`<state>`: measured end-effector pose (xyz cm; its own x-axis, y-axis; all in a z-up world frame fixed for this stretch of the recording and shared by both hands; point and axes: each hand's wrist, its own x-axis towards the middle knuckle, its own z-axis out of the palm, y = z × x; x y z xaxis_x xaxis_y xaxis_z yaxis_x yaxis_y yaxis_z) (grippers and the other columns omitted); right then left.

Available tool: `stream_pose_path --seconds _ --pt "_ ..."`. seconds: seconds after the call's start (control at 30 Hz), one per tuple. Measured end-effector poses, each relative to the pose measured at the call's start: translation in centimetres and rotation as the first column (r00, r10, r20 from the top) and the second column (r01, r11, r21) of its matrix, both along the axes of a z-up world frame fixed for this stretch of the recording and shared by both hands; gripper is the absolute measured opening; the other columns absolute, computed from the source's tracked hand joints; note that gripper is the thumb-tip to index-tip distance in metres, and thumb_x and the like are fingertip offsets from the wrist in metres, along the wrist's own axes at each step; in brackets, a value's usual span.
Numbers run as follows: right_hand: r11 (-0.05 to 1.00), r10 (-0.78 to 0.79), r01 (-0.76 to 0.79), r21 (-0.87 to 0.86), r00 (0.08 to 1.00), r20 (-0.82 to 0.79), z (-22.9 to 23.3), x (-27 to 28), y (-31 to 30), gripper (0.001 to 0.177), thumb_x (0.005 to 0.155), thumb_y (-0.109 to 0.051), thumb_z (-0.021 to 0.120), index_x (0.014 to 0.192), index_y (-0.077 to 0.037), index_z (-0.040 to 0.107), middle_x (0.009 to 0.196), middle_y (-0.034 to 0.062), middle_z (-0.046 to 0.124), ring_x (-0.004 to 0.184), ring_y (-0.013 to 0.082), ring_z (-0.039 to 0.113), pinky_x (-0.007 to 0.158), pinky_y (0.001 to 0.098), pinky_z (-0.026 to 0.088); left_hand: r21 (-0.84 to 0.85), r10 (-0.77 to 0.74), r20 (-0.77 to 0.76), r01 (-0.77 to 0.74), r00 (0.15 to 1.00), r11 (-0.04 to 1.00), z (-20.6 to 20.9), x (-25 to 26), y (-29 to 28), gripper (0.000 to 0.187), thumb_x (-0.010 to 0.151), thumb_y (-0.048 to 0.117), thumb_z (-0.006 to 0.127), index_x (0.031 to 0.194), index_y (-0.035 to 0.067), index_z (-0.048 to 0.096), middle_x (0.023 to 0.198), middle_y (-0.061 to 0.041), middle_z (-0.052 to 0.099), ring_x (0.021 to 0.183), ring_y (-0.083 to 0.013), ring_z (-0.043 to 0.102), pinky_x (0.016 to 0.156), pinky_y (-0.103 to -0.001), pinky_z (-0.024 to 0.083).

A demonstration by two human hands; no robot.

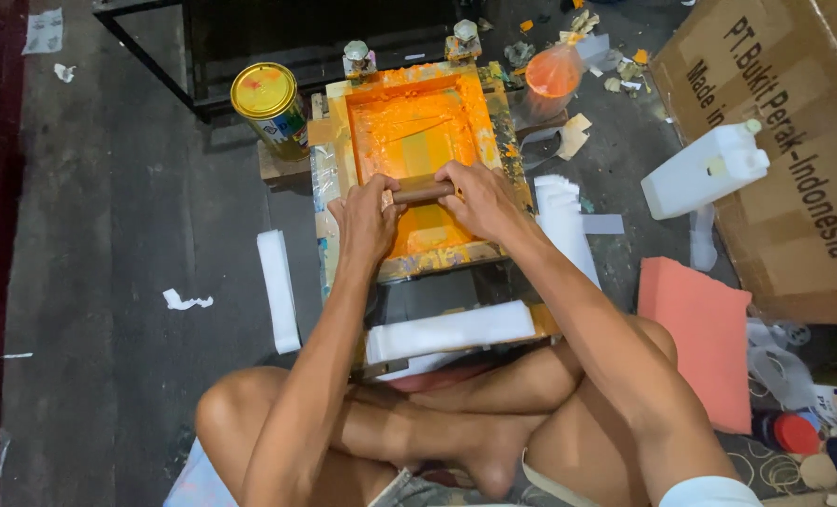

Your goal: The person sits cross-legged and repeatedly rolls a cylindrical tool over orange paint in a wooden tray to coat it. They then pick up a white rectangular strip, place it on a lower surface, and repeat the rolling and placement cycle.

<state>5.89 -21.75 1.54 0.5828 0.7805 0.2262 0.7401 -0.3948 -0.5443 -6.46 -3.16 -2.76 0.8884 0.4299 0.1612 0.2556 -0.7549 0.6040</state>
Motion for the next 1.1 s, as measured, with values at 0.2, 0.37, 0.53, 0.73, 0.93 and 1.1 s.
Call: stream_pose_path --seconds 0.2,0.37,0.53,0.73,0.93,1.1 --pt "0.996 0.036 -0.039 -0.074 0.999 -0.039 0.2 -2.1 -2.3 0.023 0.092 -0.01 0.073 0.113 -0.012 0.065 0.103 0.0139 0.075 0.093 0.0342 0.072 0.078 0.0462 0.053 -0.01 -0.041 -0.079 0.041 0.996 0.999 1.2 -2.8 -1.8 0.032 0.088 0.009 0.072 0.113 0.024 0.06 0.114 -0.002 0.073 0.109 -0.0276 0.062 0.096 -0.048 0.03" --pt "0.991 0.048 -0.064 -0.114 0.99 -0.136 2.8 -4.4 -4.2 0.026 0.092 -0.011 0.072 0.117 -0.01 0.067 0.11 0.0187 0.075 0.096 0.0376 0.073 0.081 0.0487 0.055 -0.033 -0.069 -0.103 0.066 0.992 0.997 1.2 -4.6 -2.5 0.03 0.088 0.009 0.071 0.113 0.023 0.061 0.114 -0.002 0.074 0.105 -0.0271 0.063 0.094 -0.048 0.031" --pt "0.987 0.028 -0.056 -0.154 0.983 -0.181 3.6 -5.1 -4.7 0.029 0.093 -0.017 0.073 0.12 -0.011 0.068 0.11 0.0195 0.074 0.098 0.0378 0.073 0.082 0.0492 0.055 -0.053 -0.087 -0.111 0.081 0.99 0.995 1.6 -5.2 -3.1 0.029 0.089 0.012 0.071 0.113 0.024 0.061 0.111 0.001 0.074 0.101 -0.0254 0.064 0.092 -0.047 0.031" --pt "0.992 0.027 -0.055 -0.111 0.971 -0.238 3.6 -4.9 -4.4 0.024 0.099 -0.019 0.066 0.122 -0.011 0.065 0.108 0.022 0.071 0.104 0.041 0.07 0.087 0.0496 0.056 -0.106 -0.07 -0.152 0.054 0.986 0.993 3.0 -4.8 -3.4 0.02 0.097 0.02 0.068 0.115 0.02 0.058 0.103 -0.002 0.072 0.102 -0.0272 0.064 0.094 -0.046 0.029" --pt "1.0 0.019 -0.017 0.011 0.965 -0.26 -0.4 -3.5 -3.5 0.026 0.105 -0.019 0.058 0.13 -0.011 0.059 0.11 0.0233 0.069 0.108 0.0425 0.068 0.09 0.05 0.055 -0.207 -0.029 -0.14 -0.001 0.99 0.978 1.1 -3.2 -3.4 0.024 0.102 0.033 0.064 0.12 0.022 0.053 0.1 0.0 0.067 0.104 -0.0281 0.063 0.1 -0.052 0.029" --pt "0.999 0.047 -0.042 0.028 0.978 -0.205 -0.6 -3.7 -3.7 0.035 0.105 -0.016 0.058 0.139 -0.009 0.056 0.12 0.0244 0.068 0.117 0.0435 0.063 0.096 0.0506 0.053 -0.199 -0.033 -0.164 0.0 0.986 0.98 1.7 -3.6 -3.8 0.024 0.104 0.032 0.06 0.124 0.019 0.053 0.107 -0.002 0.068 0.109 -0.029 0.061 0.098 -0.053 0.031"
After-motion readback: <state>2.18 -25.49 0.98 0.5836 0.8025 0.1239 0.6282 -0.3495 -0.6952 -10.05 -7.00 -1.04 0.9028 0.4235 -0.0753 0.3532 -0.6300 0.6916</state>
